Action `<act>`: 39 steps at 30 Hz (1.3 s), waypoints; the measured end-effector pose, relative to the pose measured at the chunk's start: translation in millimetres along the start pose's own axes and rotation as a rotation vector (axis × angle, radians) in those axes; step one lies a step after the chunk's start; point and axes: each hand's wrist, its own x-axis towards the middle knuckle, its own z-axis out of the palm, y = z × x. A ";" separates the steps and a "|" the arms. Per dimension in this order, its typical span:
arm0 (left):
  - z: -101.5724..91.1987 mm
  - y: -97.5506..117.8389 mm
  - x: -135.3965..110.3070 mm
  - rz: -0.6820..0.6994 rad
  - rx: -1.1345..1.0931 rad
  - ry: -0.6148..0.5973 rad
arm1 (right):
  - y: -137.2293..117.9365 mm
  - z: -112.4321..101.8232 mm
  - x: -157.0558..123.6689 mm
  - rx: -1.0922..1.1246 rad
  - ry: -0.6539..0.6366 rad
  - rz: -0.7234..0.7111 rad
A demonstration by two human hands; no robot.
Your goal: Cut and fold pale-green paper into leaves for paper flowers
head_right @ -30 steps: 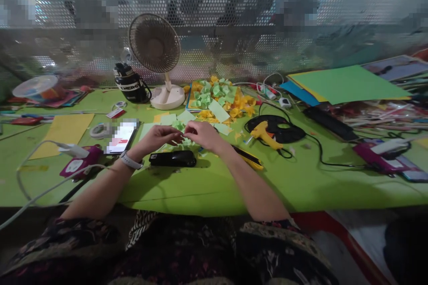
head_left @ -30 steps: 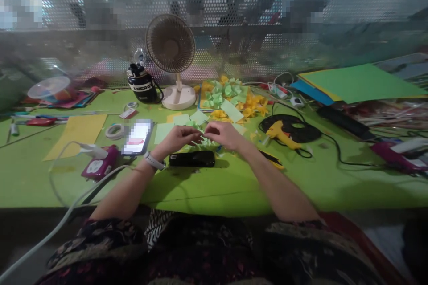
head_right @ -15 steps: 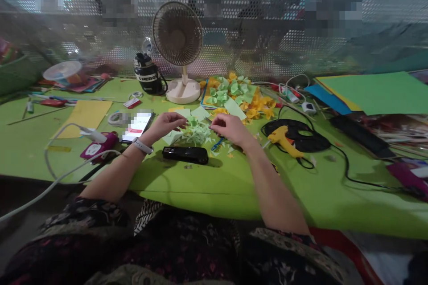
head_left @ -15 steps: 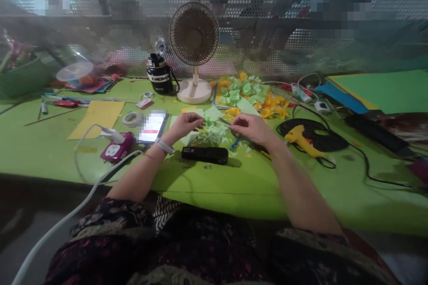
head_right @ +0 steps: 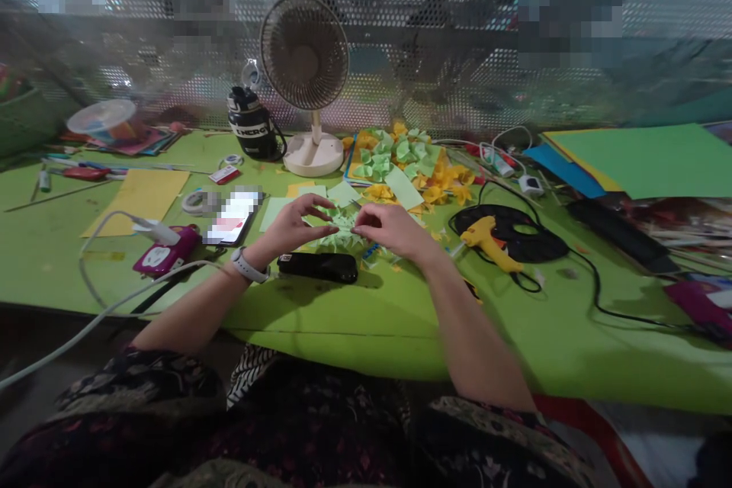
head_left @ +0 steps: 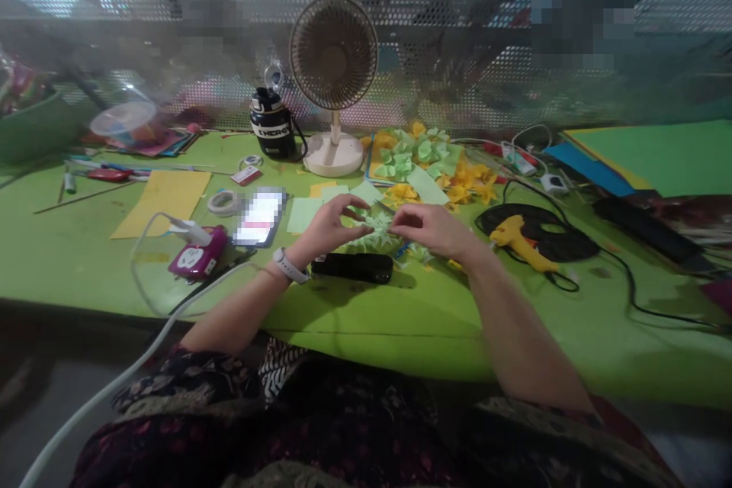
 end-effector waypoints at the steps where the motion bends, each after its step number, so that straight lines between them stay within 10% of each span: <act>1: -1.2 0.8 0.3 0.008 0.044 0.008 | -0.3 -0.8 -0.6 -0.006 0.020 -0.004; 23: 0.6 2.7 -0.9 -0.133 -0.066 -0.150 | 1.1 -4.8 -4.2 -0.162 0.115 0.016; 28: -1.8 2.4 2.4 -0.288 -0.302 0.019 | 21.4 0.5 0.9 -0.391 -0.294 0.177; 32: -4.7 2.9 3.6 -0.335 -0.404 0.045 | 23.6 7.8 7.2 -0.568 -0.252 0.131; 39: -3.1 7.5 3.0 -0.460 -0.566 0.099 | 19.3 -24.7 -5.8 0.150 -0.114 0.241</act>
